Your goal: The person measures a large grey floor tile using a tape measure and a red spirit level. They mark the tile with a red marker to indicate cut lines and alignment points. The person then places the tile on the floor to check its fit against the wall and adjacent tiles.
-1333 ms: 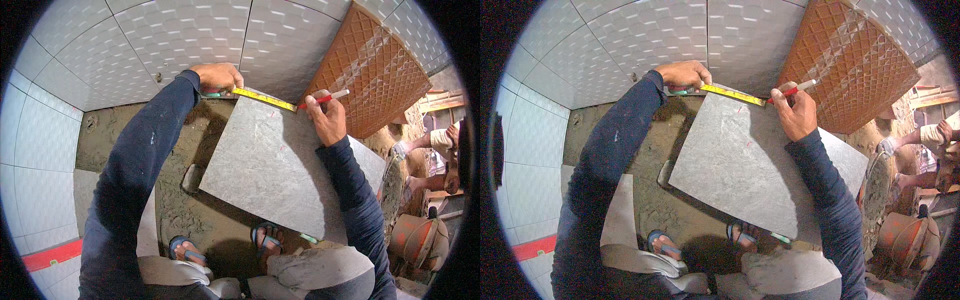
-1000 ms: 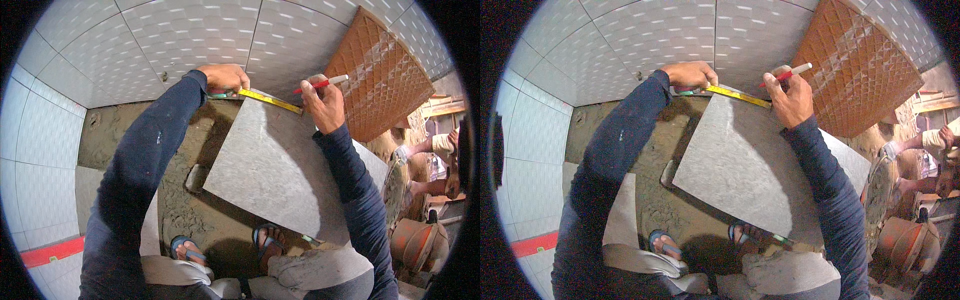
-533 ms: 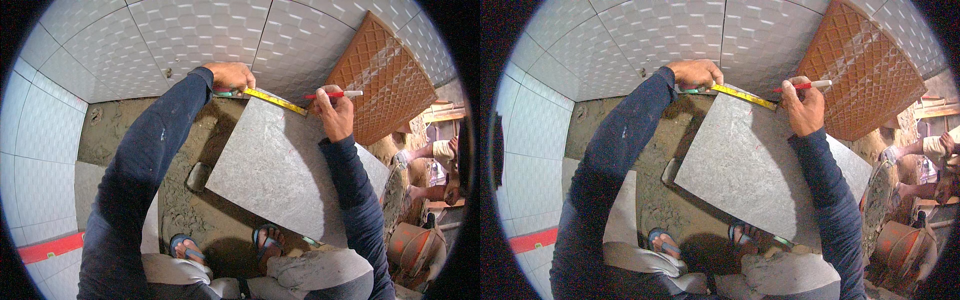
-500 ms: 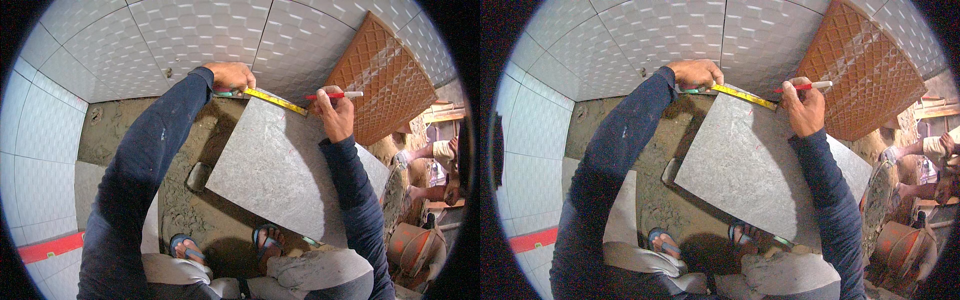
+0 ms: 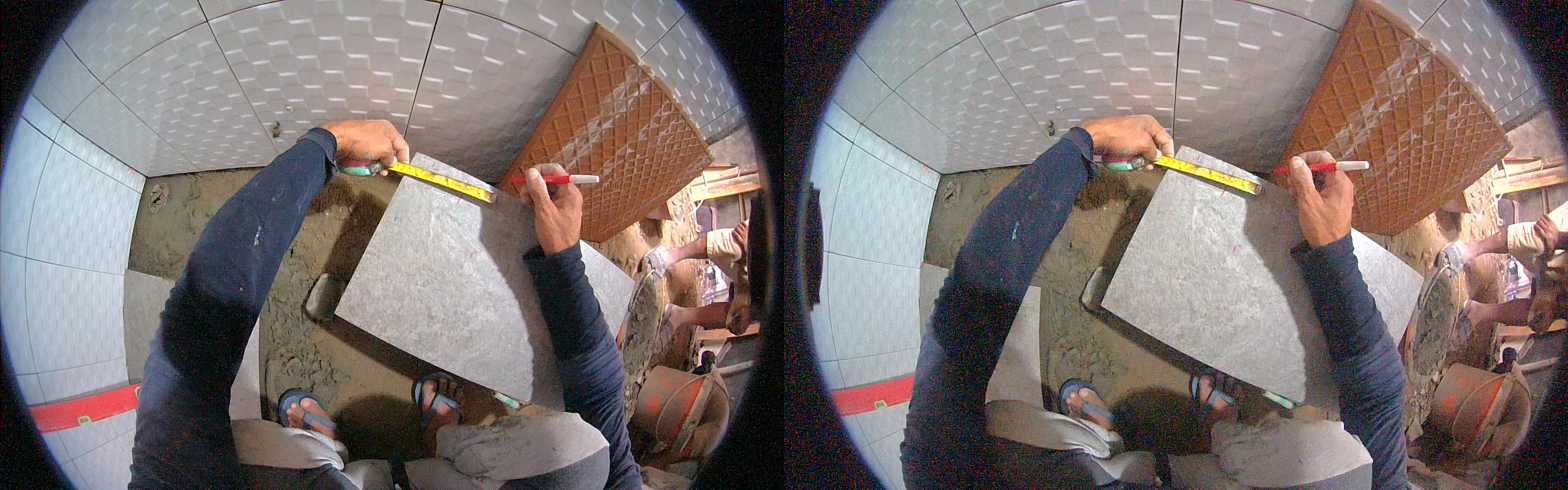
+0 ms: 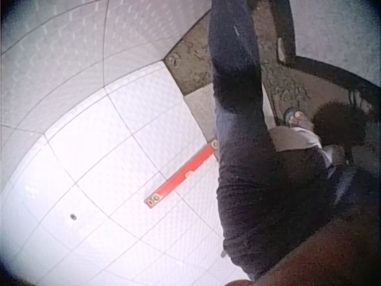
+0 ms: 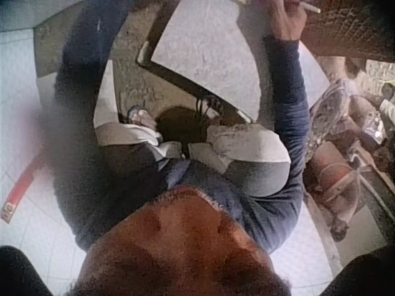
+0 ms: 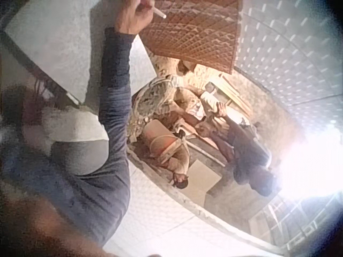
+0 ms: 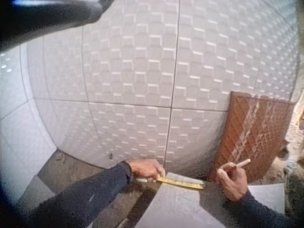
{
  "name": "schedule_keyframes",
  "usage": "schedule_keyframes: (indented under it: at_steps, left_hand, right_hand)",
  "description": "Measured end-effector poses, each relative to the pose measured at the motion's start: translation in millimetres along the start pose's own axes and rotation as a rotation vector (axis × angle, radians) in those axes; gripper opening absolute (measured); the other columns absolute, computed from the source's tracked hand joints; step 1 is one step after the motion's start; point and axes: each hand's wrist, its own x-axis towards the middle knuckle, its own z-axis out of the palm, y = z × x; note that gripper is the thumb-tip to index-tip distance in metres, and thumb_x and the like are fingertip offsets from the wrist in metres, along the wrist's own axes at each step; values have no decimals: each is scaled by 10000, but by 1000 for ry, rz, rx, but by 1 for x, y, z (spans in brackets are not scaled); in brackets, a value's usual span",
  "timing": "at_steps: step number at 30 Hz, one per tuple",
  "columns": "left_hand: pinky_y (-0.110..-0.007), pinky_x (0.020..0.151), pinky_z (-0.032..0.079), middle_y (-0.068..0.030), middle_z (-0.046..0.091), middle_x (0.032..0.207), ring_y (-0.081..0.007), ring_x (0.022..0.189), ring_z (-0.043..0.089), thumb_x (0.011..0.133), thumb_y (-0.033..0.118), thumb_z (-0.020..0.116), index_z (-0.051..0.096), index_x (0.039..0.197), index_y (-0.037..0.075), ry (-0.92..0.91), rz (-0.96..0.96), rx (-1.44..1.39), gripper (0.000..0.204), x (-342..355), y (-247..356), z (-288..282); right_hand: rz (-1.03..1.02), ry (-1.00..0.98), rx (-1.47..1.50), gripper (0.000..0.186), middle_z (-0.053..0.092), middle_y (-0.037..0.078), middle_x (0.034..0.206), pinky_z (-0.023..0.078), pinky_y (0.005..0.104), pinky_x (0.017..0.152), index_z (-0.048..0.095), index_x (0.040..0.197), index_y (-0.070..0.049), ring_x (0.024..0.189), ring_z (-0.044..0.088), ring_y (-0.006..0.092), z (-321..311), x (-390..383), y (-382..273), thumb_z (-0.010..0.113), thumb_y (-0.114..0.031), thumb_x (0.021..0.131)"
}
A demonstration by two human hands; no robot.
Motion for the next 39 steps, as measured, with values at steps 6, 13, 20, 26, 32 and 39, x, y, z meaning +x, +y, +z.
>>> schedule_keyframes:
  at_steps: [6,13,20,26,32,39]
  left_hand:
    - [-326,696,487,-34,700,805,-130,735,627,751,78,657,738,980,7,-21,14,41,253,0,6,-4]
    - [-326,676,486,-33,695,784,-124,719,626,754,67,647,746,974,12,13,13,24,248,2,6,-4]
    - [-346,681,469,-40,705,768,-153,717,618,696,84,640,762,938,59,26,-5,82,272,5,12,-5]
    - [-346,705,462,-23,693,817,-149,766,598,747,93,656,744,992,45,3,-27,73,265,4,11,-7]
    - [-356,694,466,-13,703,824,-150,762,606,742,113,672,747,999,60,35,12,115,273,-1,13,-6]
    - [-354,677,459,-21,670,773,-143,732,574,751,146,656,730,967,31,-48,73,24,256,-38,3,15]
  right_hand:
    - [10,-15,-52,254,612,8,705,441,263,610,663,922,-11,644,556,88,-2,1,7,644,-256,988]
    - [10,-61,-33,242,609,10,737,446,254,623,649,954,-17,659,556,93,-2,1,7,639,-253,1008]
    - [11,-44,19,241,621,12,743,449,259,626,661,938,-5,658,556,92,0,-1,7,641,-238,995]
    - [18,-51,24,238,625,14,739,451,261,617,661,946,-4,657,560,94,0,-1,6,638,-234,1002]
    - [12,-54,47,238,611,20,762,442,254,636,641,969,-18,670,550,94,-2,-4,3,650,-253,1011]
    - [0,-44,-30,239,615,13,733,439,254,623,652,951,-11,673,559,88,-10,-18,3,641,-244,1003]
